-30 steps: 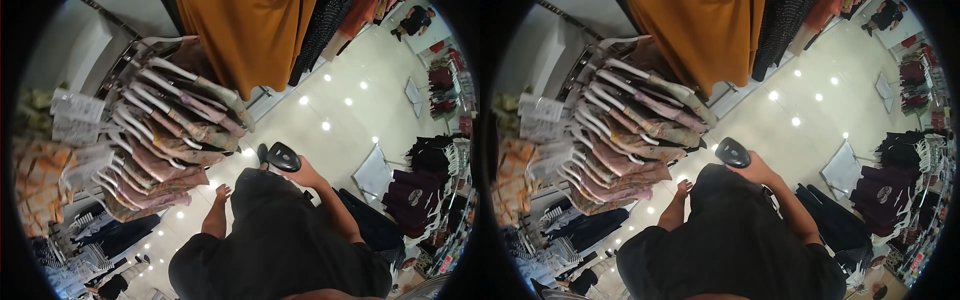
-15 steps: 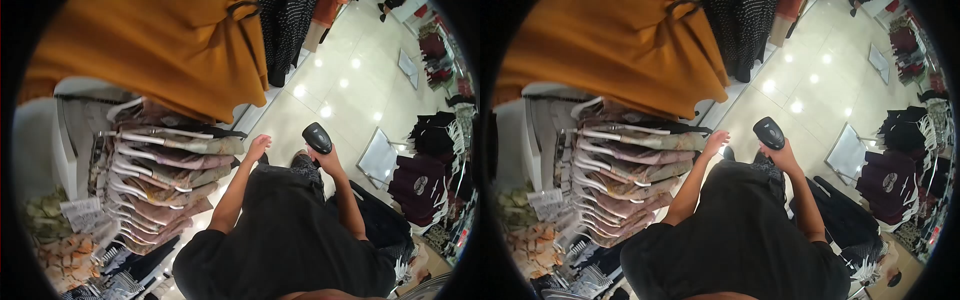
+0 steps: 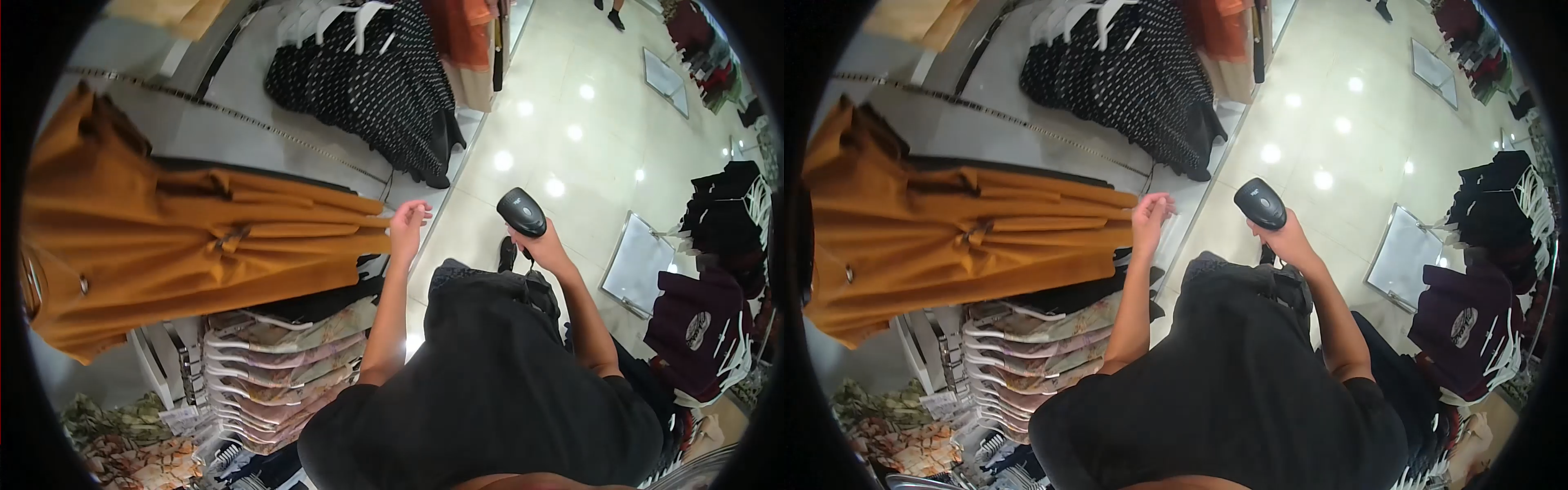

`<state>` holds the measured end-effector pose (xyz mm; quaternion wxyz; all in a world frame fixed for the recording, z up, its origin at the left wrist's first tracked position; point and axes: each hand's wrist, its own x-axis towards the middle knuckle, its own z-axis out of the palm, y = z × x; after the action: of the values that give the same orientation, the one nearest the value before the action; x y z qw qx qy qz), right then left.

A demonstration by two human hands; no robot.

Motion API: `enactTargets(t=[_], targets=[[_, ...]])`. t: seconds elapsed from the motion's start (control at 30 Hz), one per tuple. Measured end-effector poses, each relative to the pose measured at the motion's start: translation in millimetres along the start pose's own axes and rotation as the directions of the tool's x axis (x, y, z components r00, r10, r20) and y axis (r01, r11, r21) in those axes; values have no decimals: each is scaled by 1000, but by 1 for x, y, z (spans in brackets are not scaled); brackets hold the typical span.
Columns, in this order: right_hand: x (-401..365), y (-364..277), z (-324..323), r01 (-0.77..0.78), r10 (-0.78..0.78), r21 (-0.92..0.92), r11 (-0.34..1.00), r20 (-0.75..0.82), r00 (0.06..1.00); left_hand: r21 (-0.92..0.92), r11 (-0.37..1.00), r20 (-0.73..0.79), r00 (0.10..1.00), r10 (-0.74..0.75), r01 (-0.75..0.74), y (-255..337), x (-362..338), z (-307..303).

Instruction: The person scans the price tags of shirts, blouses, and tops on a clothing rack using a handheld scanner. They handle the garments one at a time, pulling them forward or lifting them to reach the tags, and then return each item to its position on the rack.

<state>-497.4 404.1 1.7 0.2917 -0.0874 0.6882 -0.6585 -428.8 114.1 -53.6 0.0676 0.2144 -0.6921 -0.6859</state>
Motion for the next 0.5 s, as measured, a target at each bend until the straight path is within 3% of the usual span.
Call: enactTargets(t=[0.07, 0.1, 0.2, 0.23, 0.4, 0.5], targets=[[16, -9, -22, 33, -34, -13, 999, -25, 999, -6, 996, -9, 996, 87, -87, 32, 20, 26], [23, -18, -32, -35, 35, 0, 999, -9, 999, -28, 995, -19, 995, 96, -96, 47, 29, 37], [47, -33, -49, 31, -31, 24, 999, -29, 999, -57, 989, -16, 991, 133, -134, 77, 59, 63], [57, -33, -56, -10, 10, 18, 1000, -21, 1000, -70, 988, -9, 991, 136, -136, 84, 71, 69], [108, -37, -83, -10, 8, -32, 999, -45, 999, -103, 989, 35, 993, 111, -107, 83, 148, 94], [142, -50, -103, -93, 93, -13, 996, -58, 994, -140, 982, 66, 988, 138, -128, 86, 213, 108]])
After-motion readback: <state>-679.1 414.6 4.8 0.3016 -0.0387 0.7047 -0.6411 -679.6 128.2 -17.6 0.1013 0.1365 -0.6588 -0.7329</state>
